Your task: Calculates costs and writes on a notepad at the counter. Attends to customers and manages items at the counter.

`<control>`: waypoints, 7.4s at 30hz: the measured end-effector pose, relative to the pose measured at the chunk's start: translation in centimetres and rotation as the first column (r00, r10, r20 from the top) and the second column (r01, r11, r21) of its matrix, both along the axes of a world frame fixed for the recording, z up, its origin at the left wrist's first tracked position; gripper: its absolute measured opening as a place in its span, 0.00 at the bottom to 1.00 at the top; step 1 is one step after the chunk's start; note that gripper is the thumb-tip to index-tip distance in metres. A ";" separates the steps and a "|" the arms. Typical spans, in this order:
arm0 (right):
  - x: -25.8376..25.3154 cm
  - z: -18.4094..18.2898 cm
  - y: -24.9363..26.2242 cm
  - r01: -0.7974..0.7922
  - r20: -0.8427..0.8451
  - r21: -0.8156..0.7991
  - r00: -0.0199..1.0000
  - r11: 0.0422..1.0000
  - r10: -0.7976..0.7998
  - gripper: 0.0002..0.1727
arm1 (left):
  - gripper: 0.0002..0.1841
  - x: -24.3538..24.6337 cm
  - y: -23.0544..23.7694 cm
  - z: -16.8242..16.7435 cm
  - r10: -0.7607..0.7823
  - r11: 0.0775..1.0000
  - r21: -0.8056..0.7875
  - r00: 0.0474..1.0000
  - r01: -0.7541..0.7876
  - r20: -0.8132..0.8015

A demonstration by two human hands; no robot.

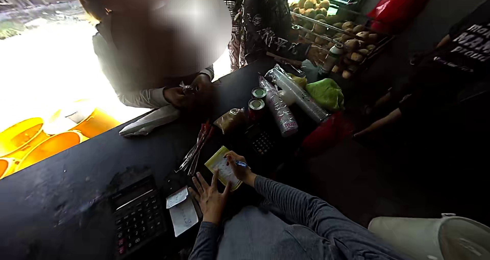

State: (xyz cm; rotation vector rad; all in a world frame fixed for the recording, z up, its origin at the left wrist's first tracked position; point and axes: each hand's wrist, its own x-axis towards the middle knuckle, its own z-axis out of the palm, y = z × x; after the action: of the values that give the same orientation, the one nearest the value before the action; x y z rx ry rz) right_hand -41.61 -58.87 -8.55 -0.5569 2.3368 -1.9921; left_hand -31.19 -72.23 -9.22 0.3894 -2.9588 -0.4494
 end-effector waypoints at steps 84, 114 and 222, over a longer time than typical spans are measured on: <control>1.2 -0.6 0.4 -0.182 0.032 0.122 0.983 0.976 0.180 0.19 | 0.50 -0.6 -0.2 -0.2 0.041 0.995 0.088 0.996 -0.048 0.075; 1.2 -0.7 0.7 -0.164 0.053 0.101 0.986 0.981 0.159 0.18 | 0.48 -0.6 -0.2 -0.1 0.033 0.996 0.086 0.997 -0.039 0.068; 0.1 -0.9 1.6 0.045 -0.026 0.140 0.999 0.989 -0.041 0.19 | 0.47 -0.8 -0.1 -0.6 0.038 0.995 0.087 0.998 -0.043 0.057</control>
State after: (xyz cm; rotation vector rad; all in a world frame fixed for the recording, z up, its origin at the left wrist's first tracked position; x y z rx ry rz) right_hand -41.47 -57.23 -9.45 -0.5286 2.4988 -1.8269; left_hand -32.01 -72.36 -9.77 0.4782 -2.9852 -0.5750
